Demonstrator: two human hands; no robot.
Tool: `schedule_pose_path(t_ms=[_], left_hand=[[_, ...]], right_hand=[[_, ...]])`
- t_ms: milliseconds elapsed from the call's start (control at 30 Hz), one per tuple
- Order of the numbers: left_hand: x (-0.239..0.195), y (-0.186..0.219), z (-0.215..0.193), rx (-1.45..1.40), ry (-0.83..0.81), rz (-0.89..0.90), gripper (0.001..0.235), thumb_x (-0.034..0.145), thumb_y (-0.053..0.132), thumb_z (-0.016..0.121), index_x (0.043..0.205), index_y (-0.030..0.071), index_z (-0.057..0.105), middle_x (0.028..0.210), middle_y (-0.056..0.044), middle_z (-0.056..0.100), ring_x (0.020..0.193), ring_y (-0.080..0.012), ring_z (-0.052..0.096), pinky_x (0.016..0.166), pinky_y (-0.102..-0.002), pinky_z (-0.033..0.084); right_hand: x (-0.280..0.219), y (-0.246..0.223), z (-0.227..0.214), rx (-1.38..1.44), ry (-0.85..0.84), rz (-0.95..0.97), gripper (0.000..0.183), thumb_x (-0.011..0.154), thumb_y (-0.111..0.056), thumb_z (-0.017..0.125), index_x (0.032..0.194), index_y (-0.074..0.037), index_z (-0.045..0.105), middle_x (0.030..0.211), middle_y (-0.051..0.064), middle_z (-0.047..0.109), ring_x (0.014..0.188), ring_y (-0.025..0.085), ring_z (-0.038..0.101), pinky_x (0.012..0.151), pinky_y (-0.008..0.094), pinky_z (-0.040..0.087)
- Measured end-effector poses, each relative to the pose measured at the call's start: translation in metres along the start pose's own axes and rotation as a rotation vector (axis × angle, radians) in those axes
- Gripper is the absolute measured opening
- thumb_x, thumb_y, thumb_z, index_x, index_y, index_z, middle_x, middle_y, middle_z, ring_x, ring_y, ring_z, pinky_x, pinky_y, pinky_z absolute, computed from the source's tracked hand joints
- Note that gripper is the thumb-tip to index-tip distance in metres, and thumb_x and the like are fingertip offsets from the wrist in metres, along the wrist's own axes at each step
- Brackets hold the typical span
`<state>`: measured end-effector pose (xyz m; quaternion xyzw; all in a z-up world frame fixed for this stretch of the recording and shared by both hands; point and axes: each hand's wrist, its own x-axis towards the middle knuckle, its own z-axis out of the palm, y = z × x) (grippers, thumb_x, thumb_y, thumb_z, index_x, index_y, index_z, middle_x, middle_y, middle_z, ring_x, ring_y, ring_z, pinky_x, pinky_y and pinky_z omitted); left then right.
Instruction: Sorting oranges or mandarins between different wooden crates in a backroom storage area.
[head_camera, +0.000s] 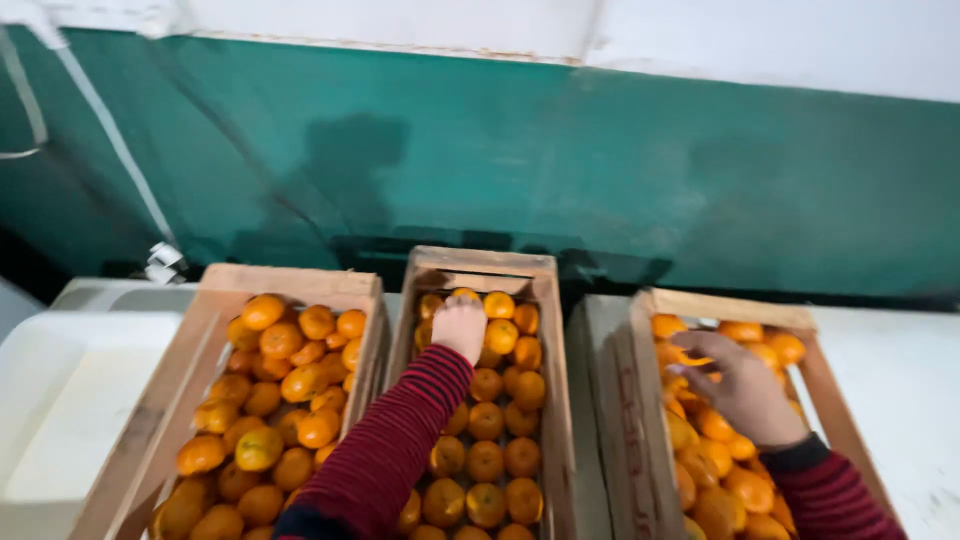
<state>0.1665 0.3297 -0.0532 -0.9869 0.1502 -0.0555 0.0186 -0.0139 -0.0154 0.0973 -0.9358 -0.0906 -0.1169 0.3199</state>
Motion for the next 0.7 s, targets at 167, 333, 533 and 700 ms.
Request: schedule_pose_path(t_ms=[167, 333, 533, 700], left_hand=[[-0.031, 0.108, -0.110, -0.235, 0.481, 0.290, 0.018, 0.088, 0.012, 0.062, 0.104, 0.005, 0.067, 0.106, -0.012, 0.065, 0.100, -0.0277, 0.065, 0.076, -0.040, 0.058], [-0.072, 0.222, -0.146, -0.548, 0.439, 0.604, 0.013, 0.087, 0.014, 0.067, 0.097, 0.006, 0.062, 0.098, -0.013, 0.062, 0.096, -0.0323, 0.064, 0.073, -0.044, 0.056], [-0.103, 0.321, -0.094, -0.795, 0.146, 0.780, 0.016, 0.092, 0.017, 0.070, 0.098, 0.004, 0.063, 0.103, -0.016, 0.063, 0.099, -0.0379, 0.062, 0.080, -0.049, 0.054], [-0.103, 0.354, -0.023, -0.596, 0.027, 0.770, 0.017, 0.088, 0.014, 0.067, 0.102, 0.003, 0.065, 0.106, -0.017, 0.065, 0.103, -0.0372, 0.063, 0.085, -0.049, 0.053]], right_hand=[[-0.065, 0.030, -0.052, -0.063, 0.189, 0.279, 0.037, 0.087, -0.016, 0.074, 0.124, -0.009, 0.071, 0.101, 0.010, 0.077, 0.087, 0.020, 0.076, 0.076, 0.033, 0.060], [-0.123, 0.059, -0.068, -0.089, 0.317, 0.413, 0.035, 0.089, -0.018, 0.075, 0.122, -0.008, 0.071, 0.099, 0.012, 0.077, 0.086, 0.022, 0.076, 0.076, 0.034, 0.061], [-0.163, 0.112, -0.041, -0.235, 0.262, 0.549, 0.030, 0.086, -0.020, 0.074, 0.114, -0.009, 0.074, 0.099, 0.010, 0.079, 0.084, 0.027, 0.076, 0.077, 0.038, 0.060], [-0.179, 0.168, -0.001, -0.131, -0.143, 0.561, 0.041, 0.082, -0.033, 0.073, 0.117, -0.012, 0.073, 0.103, 0.011, 0.081, 0.096, 0.026, 0.078, 0.087, 0.039, 0.061]])
